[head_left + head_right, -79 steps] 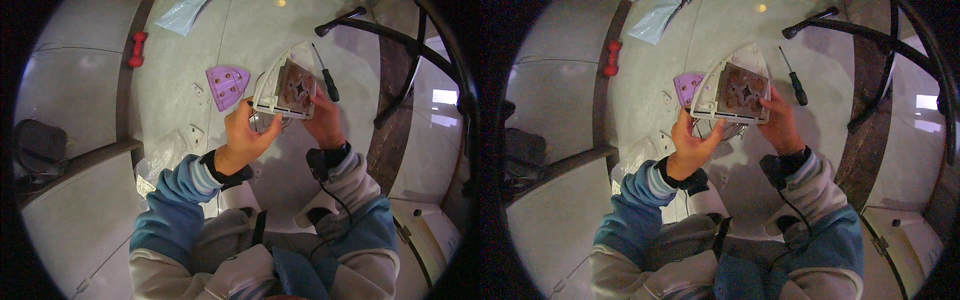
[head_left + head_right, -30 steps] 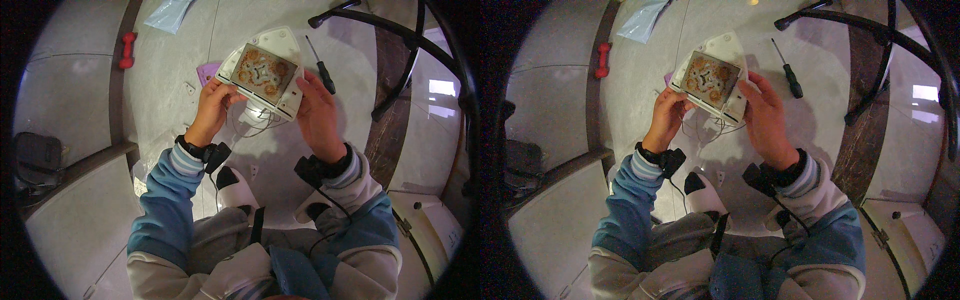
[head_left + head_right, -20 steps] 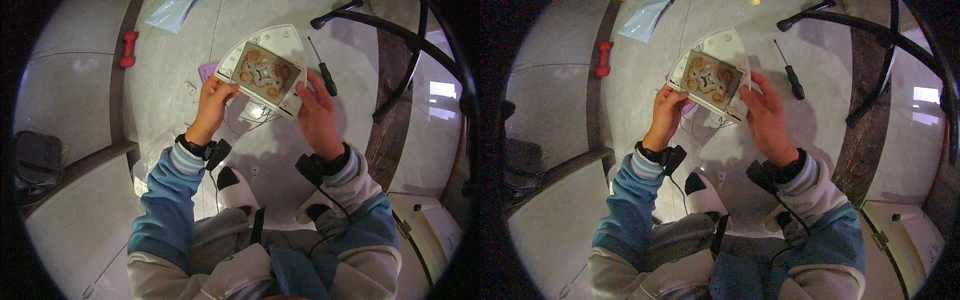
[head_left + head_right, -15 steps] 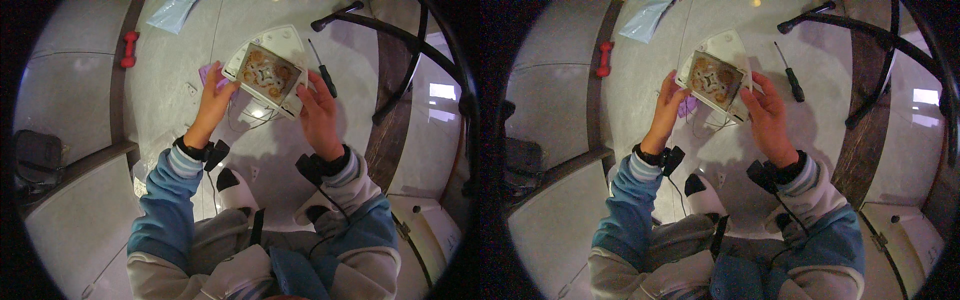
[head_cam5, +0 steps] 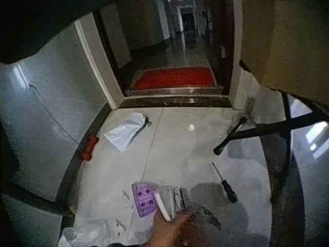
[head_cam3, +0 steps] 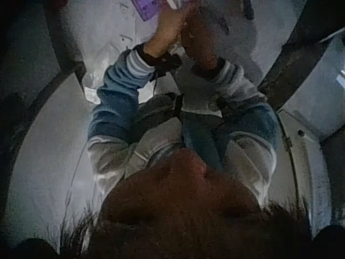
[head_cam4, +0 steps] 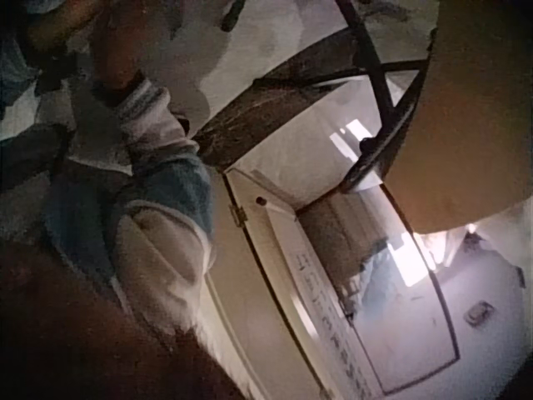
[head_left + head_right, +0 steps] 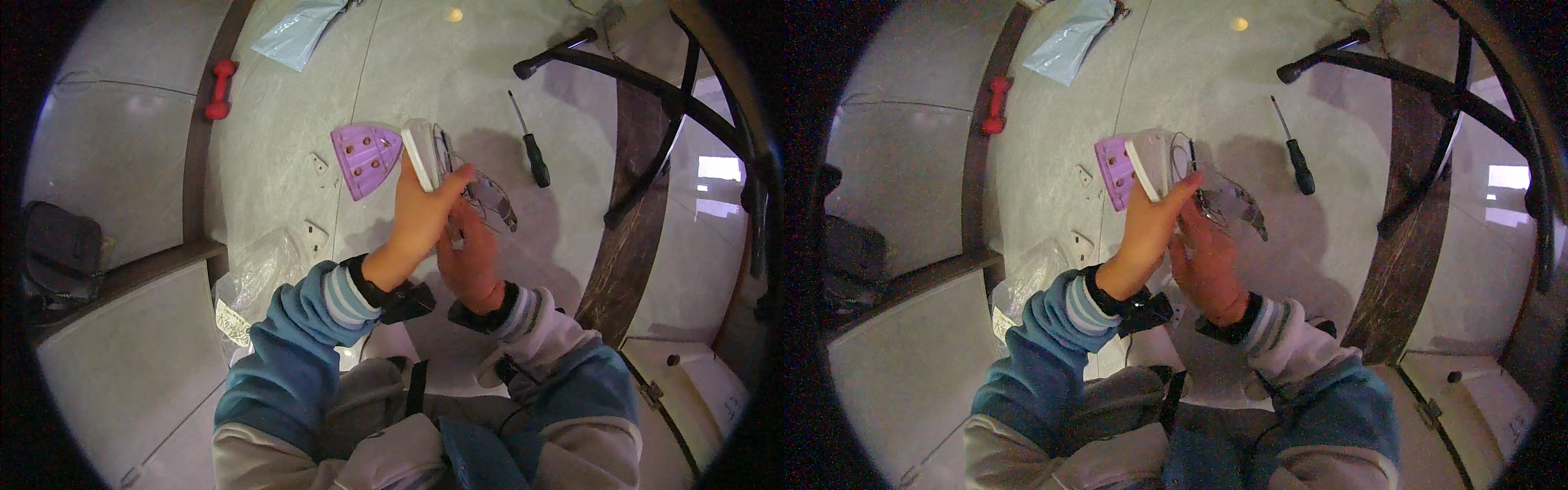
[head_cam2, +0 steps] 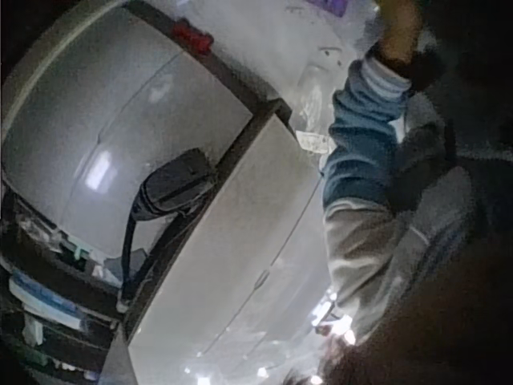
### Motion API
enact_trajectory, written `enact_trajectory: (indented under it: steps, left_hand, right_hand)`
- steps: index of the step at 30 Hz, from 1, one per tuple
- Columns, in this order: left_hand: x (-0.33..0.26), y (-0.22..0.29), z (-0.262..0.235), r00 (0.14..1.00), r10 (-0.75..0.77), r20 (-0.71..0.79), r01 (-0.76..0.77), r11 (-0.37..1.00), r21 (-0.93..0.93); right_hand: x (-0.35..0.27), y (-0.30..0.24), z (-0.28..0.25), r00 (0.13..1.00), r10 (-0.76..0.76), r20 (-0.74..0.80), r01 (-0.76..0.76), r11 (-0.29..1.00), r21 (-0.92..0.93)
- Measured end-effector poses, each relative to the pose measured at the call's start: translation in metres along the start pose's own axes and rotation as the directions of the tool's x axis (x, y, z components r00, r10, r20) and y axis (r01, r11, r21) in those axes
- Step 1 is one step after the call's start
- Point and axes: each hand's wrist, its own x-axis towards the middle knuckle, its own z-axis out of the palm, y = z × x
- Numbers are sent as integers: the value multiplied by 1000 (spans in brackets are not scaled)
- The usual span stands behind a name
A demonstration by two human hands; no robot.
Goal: The person disassembles a purple and white steam iron, removes the purple base plate, and uses a screwdriver to loosen screws on the white housing. They then search through a cardboard box of tools and retrieve a metal scraper to clean the iron's soleplate.
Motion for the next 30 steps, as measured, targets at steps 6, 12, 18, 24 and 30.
enact_trajectory:
  steps: [6,12,18,24,30]
  left_hand:
    - [-3,4,-12,985,-173,-13,161,941,-299]
    - [3,0,-33,968,-240,79,251,874,-416]
    - [16,-5,-66,936,-245,253,346,780,-522]
    - [24,-17,-76,970,-116,212,209,840,-500]
    - [20,-24,-99,932,-179,315,304,860,-409]
  right_hand:
    - [1,10,12,974,-223,46,227,940,-256]
    - [-4,15,23,954,-262,144,299,845,-444]
    - [-9,1,31,916,-317,246,393,833,-390]
    - [-11,-29,-25,662,-31,749,35,999,10]
    - [71,66,-92,915,378,142,-382,924,2]
